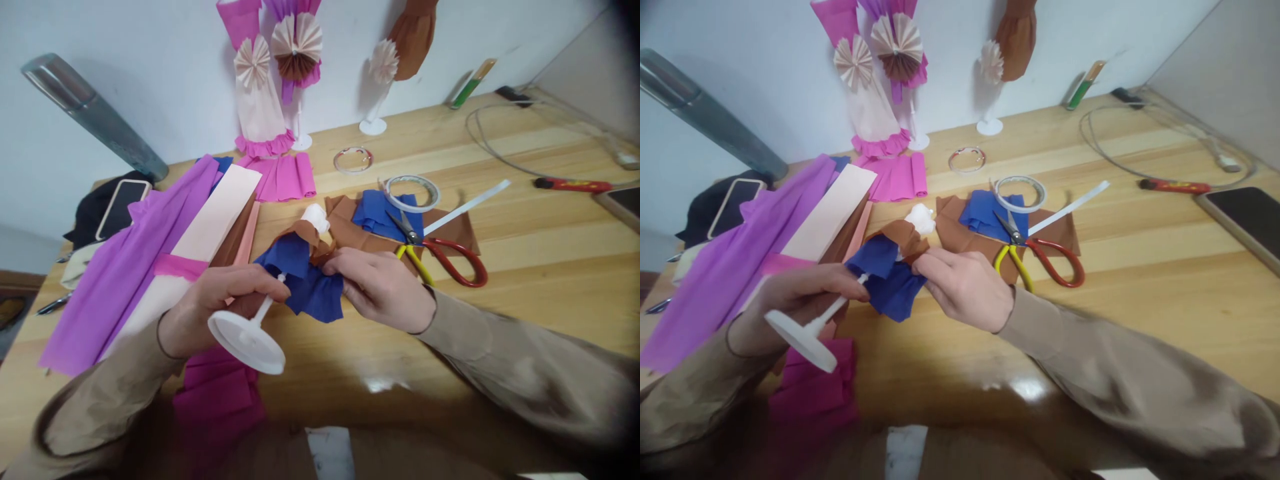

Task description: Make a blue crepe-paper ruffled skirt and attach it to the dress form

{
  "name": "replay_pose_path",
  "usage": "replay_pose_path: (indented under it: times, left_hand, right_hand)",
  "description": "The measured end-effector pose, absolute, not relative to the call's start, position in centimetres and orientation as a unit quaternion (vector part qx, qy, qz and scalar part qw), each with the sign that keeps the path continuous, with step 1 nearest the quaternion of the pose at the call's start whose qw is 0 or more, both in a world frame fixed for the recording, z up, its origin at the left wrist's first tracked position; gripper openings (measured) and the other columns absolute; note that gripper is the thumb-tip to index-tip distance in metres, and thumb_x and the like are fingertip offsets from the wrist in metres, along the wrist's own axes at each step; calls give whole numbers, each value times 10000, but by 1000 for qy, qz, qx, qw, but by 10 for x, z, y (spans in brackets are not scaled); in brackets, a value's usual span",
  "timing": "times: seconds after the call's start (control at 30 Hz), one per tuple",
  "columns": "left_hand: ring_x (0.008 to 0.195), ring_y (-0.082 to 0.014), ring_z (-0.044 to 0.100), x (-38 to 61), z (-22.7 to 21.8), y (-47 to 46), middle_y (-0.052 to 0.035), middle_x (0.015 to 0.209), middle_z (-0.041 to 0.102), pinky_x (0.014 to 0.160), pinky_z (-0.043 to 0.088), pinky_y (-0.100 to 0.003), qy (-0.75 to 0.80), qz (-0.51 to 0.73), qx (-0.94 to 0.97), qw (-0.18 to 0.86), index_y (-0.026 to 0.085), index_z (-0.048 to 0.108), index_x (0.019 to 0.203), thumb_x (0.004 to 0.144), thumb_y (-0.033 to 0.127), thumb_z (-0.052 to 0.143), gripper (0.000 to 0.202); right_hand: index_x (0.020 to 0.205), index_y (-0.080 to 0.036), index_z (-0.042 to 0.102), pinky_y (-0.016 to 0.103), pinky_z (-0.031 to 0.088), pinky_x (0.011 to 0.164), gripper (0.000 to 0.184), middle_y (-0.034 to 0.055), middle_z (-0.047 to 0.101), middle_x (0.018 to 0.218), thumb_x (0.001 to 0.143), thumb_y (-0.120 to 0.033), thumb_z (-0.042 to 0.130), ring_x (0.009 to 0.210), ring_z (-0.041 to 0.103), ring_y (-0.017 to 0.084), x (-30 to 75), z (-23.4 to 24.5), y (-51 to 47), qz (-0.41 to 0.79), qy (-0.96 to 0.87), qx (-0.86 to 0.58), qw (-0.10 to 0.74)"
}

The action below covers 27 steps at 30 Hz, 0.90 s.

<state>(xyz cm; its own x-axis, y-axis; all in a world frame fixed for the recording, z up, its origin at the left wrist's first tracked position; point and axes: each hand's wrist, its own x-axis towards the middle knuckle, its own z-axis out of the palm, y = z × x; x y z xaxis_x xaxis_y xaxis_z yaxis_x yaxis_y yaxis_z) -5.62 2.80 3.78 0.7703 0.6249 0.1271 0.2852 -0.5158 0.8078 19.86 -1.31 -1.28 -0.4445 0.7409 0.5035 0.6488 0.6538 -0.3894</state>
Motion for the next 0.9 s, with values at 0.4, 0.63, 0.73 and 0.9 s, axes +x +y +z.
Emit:
replay_pose_path:
  times: [0.4,0.63,0.73,0.9]
  left_hand:
    - [578,-123,637,-67,25,8,-62,715,692,521,509,-218,336,159,675,637,122,676,1024,896,141,434,275]
    - [509,-121,625,-56,28,10,1,669,655,473,482,-206,444,136,544,699,157,526,774,756,236,656,154]
    - [488,-82,536,-56,25,13,40,582,563,464,415,-177,471,69,607,636,160,536,743,761,272,638,152]
    - [536,-87,477,-59,33,15,35,623,550,485,356,-189,486,-7,767,419,178,641,903,780,347,633,209]
  right_hand:
    - [944,-160,560,239,439,522,155,56,692,801,879,-121,425,648,654,156,192,-20,-10,41,-857,-401,321]
    - [931,-127,631,240,442,602,164,74,704,796,869,-137,479,691,659,166,187,-13,10,150,-834,-431,311]
    - [914,-129,642,245,427,622,165,80,693,779,863,-145,487,707,644,169,183,-9,19,182,-828,-456,272]
    - [920,-146,654,250,410,653,160,63,686,774,858,-158,507,729,630,170,180,-3,25,214,-814,-479,249]
